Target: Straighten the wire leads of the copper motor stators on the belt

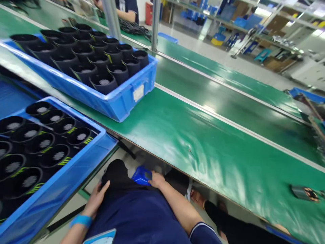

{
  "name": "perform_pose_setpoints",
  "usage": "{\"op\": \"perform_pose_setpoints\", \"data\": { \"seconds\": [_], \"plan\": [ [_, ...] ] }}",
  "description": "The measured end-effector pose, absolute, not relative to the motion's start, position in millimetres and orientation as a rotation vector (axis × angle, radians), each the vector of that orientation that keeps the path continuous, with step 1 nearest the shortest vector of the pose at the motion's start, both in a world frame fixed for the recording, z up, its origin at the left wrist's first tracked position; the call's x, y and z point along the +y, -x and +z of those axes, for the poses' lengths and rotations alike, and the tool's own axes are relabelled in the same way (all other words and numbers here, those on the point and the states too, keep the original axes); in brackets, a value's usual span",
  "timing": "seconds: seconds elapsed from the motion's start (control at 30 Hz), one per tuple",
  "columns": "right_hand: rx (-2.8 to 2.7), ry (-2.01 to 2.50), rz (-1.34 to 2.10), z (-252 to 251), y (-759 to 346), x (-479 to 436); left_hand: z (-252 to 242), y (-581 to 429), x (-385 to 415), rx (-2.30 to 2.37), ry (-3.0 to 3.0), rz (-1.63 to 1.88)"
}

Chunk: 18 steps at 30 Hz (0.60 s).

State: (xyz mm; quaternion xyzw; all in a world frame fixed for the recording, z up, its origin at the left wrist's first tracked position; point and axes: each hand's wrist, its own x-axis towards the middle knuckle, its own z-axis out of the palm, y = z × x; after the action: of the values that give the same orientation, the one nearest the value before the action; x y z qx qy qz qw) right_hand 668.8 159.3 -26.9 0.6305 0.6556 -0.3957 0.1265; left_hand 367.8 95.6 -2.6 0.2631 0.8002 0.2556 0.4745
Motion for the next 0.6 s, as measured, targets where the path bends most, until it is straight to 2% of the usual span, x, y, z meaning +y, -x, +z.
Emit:
{"op": "perform_pose_setpoints", "data": {
  "seconds": [0.17,0.3,0.43,0.6],
  "plan": [
    [1.979,-1.6,-1.09,-35,-673,144,100,-443,201,1.588,-1.866,0.88],
    [2.043,-1.557,-1.07,-30,-669,142,164,-515,279,1.366,-2.499,0.678],
    [2.116,-1.564,-1.114,-18,-662,137,183,-560,318,1.41,-2.622,0.311],
    [2.265,-1.522,-1.193,-7,-647,130,166,-551,349,1.43,-2.714,0.226]
  ]
}}
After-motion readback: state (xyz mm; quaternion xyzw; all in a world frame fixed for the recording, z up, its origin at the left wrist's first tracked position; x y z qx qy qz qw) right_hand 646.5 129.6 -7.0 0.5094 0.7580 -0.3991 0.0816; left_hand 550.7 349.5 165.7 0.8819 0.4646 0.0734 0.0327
